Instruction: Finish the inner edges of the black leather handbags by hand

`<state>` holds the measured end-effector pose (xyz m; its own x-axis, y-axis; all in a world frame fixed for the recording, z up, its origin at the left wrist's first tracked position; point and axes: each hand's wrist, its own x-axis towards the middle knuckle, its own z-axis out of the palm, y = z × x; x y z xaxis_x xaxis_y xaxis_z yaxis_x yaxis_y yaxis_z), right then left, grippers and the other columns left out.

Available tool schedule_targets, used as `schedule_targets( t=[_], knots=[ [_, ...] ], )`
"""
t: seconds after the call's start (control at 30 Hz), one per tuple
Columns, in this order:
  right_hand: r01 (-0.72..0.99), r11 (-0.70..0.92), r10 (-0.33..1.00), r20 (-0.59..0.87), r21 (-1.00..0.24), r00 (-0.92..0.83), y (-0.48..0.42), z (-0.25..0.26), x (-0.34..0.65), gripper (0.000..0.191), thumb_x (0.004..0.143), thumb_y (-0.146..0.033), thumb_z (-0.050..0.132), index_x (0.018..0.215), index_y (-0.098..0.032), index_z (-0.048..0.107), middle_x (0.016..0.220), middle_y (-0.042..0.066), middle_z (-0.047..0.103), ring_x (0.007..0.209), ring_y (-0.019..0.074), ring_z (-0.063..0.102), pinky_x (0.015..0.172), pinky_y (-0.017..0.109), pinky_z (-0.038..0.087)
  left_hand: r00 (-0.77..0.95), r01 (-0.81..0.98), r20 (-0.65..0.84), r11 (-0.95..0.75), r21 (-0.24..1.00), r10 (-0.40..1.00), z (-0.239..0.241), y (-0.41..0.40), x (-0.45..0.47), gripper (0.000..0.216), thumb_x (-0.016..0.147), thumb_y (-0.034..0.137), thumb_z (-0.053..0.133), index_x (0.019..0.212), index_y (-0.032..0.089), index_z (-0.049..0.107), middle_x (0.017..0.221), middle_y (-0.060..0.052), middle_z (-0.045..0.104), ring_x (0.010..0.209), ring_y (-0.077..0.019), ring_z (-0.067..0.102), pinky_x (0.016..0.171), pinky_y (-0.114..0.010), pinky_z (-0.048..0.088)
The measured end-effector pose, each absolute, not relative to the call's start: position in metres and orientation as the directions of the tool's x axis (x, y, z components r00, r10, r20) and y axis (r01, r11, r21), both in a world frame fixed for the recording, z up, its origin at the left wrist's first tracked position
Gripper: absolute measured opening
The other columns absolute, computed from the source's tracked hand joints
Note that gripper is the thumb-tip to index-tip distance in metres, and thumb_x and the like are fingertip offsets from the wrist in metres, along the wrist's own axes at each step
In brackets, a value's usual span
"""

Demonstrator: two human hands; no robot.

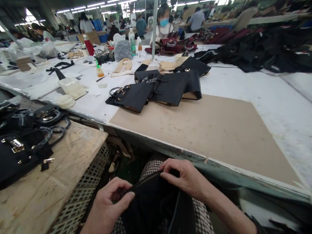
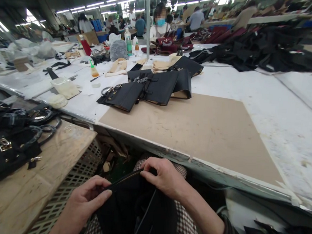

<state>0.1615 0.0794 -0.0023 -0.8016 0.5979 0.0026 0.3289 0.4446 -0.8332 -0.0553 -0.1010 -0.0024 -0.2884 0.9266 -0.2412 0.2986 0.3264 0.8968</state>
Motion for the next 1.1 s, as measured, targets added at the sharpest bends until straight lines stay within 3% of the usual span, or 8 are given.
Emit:
schedule_targets(
  t=[0.23,0.37,0.5,0.63,0.8,1.1],
  knots=[
    [0.416,0.484,0.674,0.025,-0.77,-0.738,0.068,-0.009,0.158,0.011,0.082,-0.019,0.066,0.073,-0.021,0.061,0.086,0.0,0.073,0.079,0.0174,0.067,0.073,0.027,0.047,-0.273,0.194,-0.324,0.382,0.904,0.906,-0.008,-0.098,-0.051,0.015,0.081,0.031,0.066,0.082,0.016,0.063,0.073,0.001,0.052,0.067,-0.0122,0.048,0.06,-0.021,0.038],
    [0.423,0.494,0.7,0.06,-0.76,-0.711,0.062,-0.01,0.157,0.011,0.08,-0.018,0.067,0.071,-0.021,0.06,0.084,-0.002,0.074,0.078,0.0167,0.067,0.072,0.026,0.047,-0.152,0.132,-0.424,0.443,0.886,0.893,0.001,-0.09,-0.055,0.012,0.081,0.025,0.064,0.088,0.016,0.064,0.069,0.003,0.048,0.064,-0.0106,0.043,0.058,-0.021,0.032],
    [0.429,0.482,0.719,0.065,-0.764,-0.692,0.058,-0.008,0.156,0.014,0.079,-0.017,0.066,0.068,-0.021,0.06,0.082,-0.002,0.074,0.075,0.0159,0.067,0.07,0.025,0.047,-0.063,0.267,-0.415,0.416,0.869,0.908,0.013,-0.072,-0.06,0.014,0.083,0.029,0.064,0.081,0.015,0.065,0.066,0.004,0.046,0.063,-0.0103,0.042,0.057,-0.022,0.03],
    [0.439,0.483,0.729,0.07,-0.758,-0.681,0.054,-0.005,0.156,0.013,0.079,-0.018,0.066,0.068,-0.021,0.061,0.081,-0.002,0.074,0.075,0.0163,0.068,0.07,0.025,0.047,0.028,0.487,-0.261,0.215,0.846,0.965,0.021,-0.05,-0.053,0.018,0.087,0.028,0.059,0.077,0.017,0.07,0.078,0.001,0.057,0.075,-0.0128,0.053,0.069,-0.024,0.035],
    [0.459,0.496,0.736,0.076,-0.737,-0.672,0.051,-0.005,0.16,0.012,0.08,-0.02,0.066,0.068,-0.021,0.062,0.077,-0.001,0.074,0.071,0.0166,0.067,0.07,0.026,0.048,0.074,0.642,-0.167,0.081,0.762,0.983,0.02,-0.038,-0.035,0.026,0.086,0.021,0.055,0.061,0.016,0.061,0.07,0.002,0.055,0.07,-0.0121,0.054,0.065,-0.025,0.033],
    [0.435,0.508,0.701,0.064,-0.743,-0.71,0.051,-0.006,0.157,0.011,0.08,-0.021,0.065,0.069,-0.022,0.063,0.076,-0.002,0.073,0.07,0.0164,0.066,0.067,0.025,0.045,-0.071,0.584,-0.25,0.244,0.774,0.966,0.021,-0.079,-0.052,0.027,0.089,0.024,0.051,0.072,0.019,0.071,0.078,-0.001,0.057,0.076,-0.0153,0.056,0.066,-0.024,0.037]
  ],
)
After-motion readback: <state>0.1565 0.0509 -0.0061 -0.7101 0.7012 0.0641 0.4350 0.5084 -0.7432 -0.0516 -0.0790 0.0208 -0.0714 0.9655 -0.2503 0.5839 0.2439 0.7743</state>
